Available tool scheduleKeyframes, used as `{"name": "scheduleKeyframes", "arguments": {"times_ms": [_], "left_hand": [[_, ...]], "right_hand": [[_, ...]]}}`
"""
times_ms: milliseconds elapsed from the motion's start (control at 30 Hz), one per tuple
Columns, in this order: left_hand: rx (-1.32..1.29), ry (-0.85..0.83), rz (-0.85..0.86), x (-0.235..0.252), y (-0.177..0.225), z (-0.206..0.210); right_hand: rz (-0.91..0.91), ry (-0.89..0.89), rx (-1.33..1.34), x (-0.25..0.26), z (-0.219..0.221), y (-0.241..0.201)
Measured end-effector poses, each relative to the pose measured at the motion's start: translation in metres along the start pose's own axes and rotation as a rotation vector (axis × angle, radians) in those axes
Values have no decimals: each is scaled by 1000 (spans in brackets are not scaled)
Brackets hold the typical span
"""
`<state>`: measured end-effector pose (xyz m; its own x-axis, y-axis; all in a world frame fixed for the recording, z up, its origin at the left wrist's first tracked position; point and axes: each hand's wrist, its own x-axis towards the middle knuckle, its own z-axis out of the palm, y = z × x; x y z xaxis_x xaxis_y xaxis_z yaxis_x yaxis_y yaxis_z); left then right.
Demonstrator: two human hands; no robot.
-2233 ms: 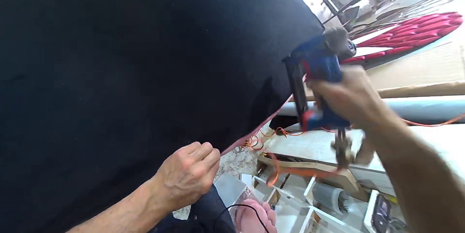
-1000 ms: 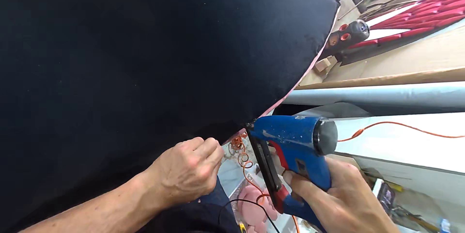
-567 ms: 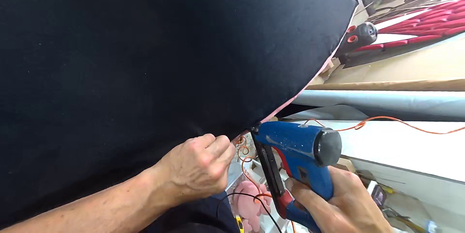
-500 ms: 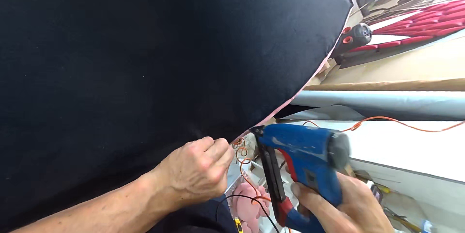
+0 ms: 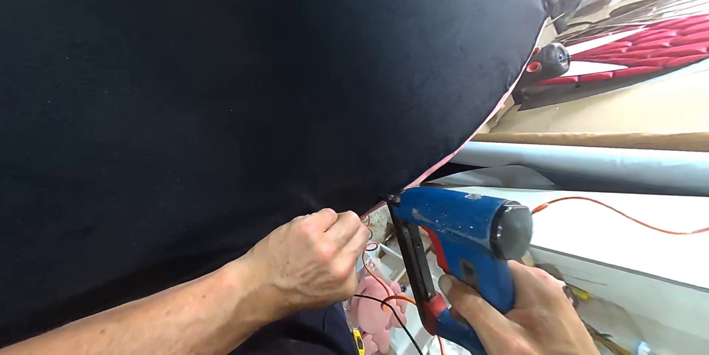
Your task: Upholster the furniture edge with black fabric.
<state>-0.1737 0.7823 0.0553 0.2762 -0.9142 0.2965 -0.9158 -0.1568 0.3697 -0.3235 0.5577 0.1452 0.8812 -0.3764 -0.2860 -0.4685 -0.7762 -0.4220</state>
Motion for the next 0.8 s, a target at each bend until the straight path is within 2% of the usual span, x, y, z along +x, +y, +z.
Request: {"name": "scheduleKeyframes", "arguments": {"times_ms": [100,233,467,567,667,733,800], "left_hand": [[0,-5,3,0,1,0],[47,-5,-4,-2,3,6],[143,42,-9,0,1,25],[146,38,-25,-2,4,19],[82,-8,-96,-11,10,0],[88,48,-188,-28,14,-20],[184,142,-296,-52,21,-33]], "right_hand": [[23,9,-51,-7,-4,0],[39,88,36,-21,-7,-4],[28,-21,11,-19,11,-24],[39,-42,-28,-18,20,-29],[64,57,74,-32,14,-17],[86,166,183,-35,-1,-3],[63,242,44,-18,-29,5]]}}
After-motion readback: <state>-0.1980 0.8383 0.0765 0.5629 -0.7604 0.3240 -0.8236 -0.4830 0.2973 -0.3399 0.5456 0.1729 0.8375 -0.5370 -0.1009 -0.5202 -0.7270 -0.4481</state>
